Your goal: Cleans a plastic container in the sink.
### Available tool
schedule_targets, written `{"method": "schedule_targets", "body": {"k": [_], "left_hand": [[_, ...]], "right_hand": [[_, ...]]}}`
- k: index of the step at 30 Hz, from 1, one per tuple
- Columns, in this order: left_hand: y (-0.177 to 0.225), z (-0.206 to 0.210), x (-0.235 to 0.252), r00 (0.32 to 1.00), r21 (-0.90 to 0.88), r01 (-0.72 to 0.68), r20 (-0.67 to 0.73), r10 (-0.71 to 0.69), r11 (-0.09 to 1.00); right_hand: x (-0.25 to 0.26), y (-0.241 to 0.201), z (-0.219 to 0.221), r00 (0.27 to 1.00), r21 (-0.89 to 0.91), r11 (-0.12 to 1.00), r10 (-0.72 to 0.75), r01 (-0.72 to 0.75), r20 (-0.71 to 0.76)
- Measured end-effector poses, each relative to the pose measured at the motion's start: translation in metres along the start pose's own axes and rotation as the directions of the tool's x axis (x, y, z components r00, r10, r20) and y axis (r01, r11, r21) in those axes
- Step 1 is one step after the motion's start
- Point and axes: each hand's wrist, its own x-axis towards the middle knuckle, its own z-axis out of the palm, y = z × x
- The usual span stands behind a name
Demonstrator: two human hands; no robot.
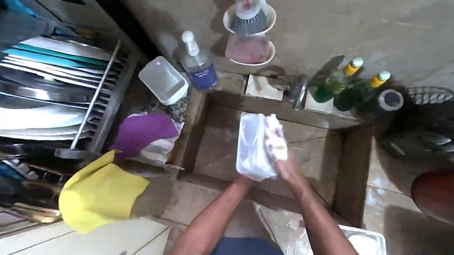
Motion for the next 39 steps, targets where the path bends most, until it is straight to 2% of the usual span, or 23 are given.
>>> {"method": "schedule_targets", "body": {"k": [1, 2, 3, 4, 5, 7, 8, 9, 11, 12, 16, 19, 21, 23, 26, 29, 32, 36, 39], "left_hand": [[-0.014, 0.004, 0.015, 0.998, -0.193, -0.056, 0.003, 0.058, 0.980], [-0.031, 0.008, 0.037, 0.989, -0.389, -0.143, -0.031, 0.142, 0.910], [-0.048, 0.017, 0.065, 0.963, -0.572, -0.268, -0.137, 0.232, 0.775], [-0.056, 0.026, 0.091, 0.925, -0.678, -0.380, -0.266, 0.271, 0.629], [-0.055, 0.023, 0.102, 0.918, -0.725, -0.396, -0.334, 0.214, 0.563], [-0.060, 0.012, 0.113, 0.935, -0.673, -0.317, -0.338, 0.104, 0.668], [-0.067, 0.007, 0.124, 0.931, -0.617, -0.310, -0.351, 0.099, 0.723], [-0.073, 0.004, 0.139, 0.902, -0.562, -0.343, -0.421, 0.097, 0.752], [-0.079, -0.002, 0.178, 0.770, -0.511, -0.426, -0.638, 0.004, 0.747], [-0.082, -0.003, 0.187, 0.737, -0.501, -0.445, -0.676, -0.014, 0.742], [-0.100, -0.002, 0.187, 0.753, -0.472, -0.448, -0.657, 0.036, 0.759], [-0.120, -0.006, 0.168, 0.799, -0.448, -0.400, -0.598, 0.064, 0.799], [-0.124, -0.009, 0.158, 0.797, -0.439, -0.357, -0.604, 0.023, 0.825], [-0.133, -0.014, 0.150, 0.782, -0.424, -0.325, -0.623, -0.012, 0.845], [-0.148, -0.013, 0.141, 0.800, -0.461, -0.262, -0.595, -0.076, 0.848], [-0.160, -0.007, 0.138, 0.818, -0.550, -0.234, -0.557, -0.143, 0.802], [-0.162, -0.004, 0.133, 0.840, -0.604, -0.156, -0.498, -0.217, 0.782], [-0.166, -0.005, 0.131, 0.852, -0.599, -0.138, -0.478, -0.214, 0.789], [-0.159, -0.008, 0.129, 0.869, -0.633, -0.153, -0.452, -0.202, 0.759]], "right_hand": [[0.005, -0.001, 0.001, 0.995, 0.032, 0.997, 0.075, -0.073, -0.063], [0.005, -0.002, 0.004, 0.983, 0.069, 0.987, 0.153, -0.147, -0.099], [-0.003, -0.005, 0.008, 0.969, 0.083, 0.974, 0.219, -0.210, -0.117], [-0.016, -0.008, 0.012, 0.957, 0.069, 0.963, 0.268, -0.262, -0.107], [-0.029, -0.008, 0.016, 0.954, 0.067, 0.958, 0.285, -0.280, -0.090], [-0.051, 0.001, 0.023, 0.962, 0.108, 0.958, 0.269, -0.264, -0.036], [-0.059, 0.004, 0.023, 0.966, 0.125, 0.958, 0.259, -0.257, -0.004], [-0.065, 0.005, 0.022, 0.970, 0.140, 0.960, 0.243, -0.244, 0.023], [-0.071, 0.007, 0.021, 0.975, 0.169, 0.961, 0.207, -0.219, 0.084], [-0.072, 0.010, 0.021, 0.975, 0.188, 0.959, 0.196, -0.213, 0.104], [-0.069, 0.023, 0.005, 0.938, 0.264, 0.903, 0.345, -0.340, 0.026], [-0.077, 0.059, -0.007, 0.897, 0.255, 0.876, 0.438, -0.410, -0.064], [-0.084, 0.085, -0.017, 0.902, 0.183, 0.909, 0.403, -0.375, -0.156], [-0.080, 0.080, -0.028, 0.917, 0.104, 0.946, 0.323, -0.307, -0.235], [-0.054, 0.033, -0.038, 0.934, 0.132, 0.954, 0.291, -0.269, -0.206], [0.003, -0.017, -0.031, 0.948, 0.398, 0.893, 0.286, -0.211, -0.139], [0.082, -0.067, -0.024, 0.958, 0.647, 0.747, 0.275, -0.155, -0.087], [0.168, -0.123, -0.030, 0.974, 0.727, 0.679, 0.218, -0.104, -0.064], [0.199, -0.134, -0.034, 0.980, 0.708, 0.706, 0.153, -0.019, -0.127]]}}
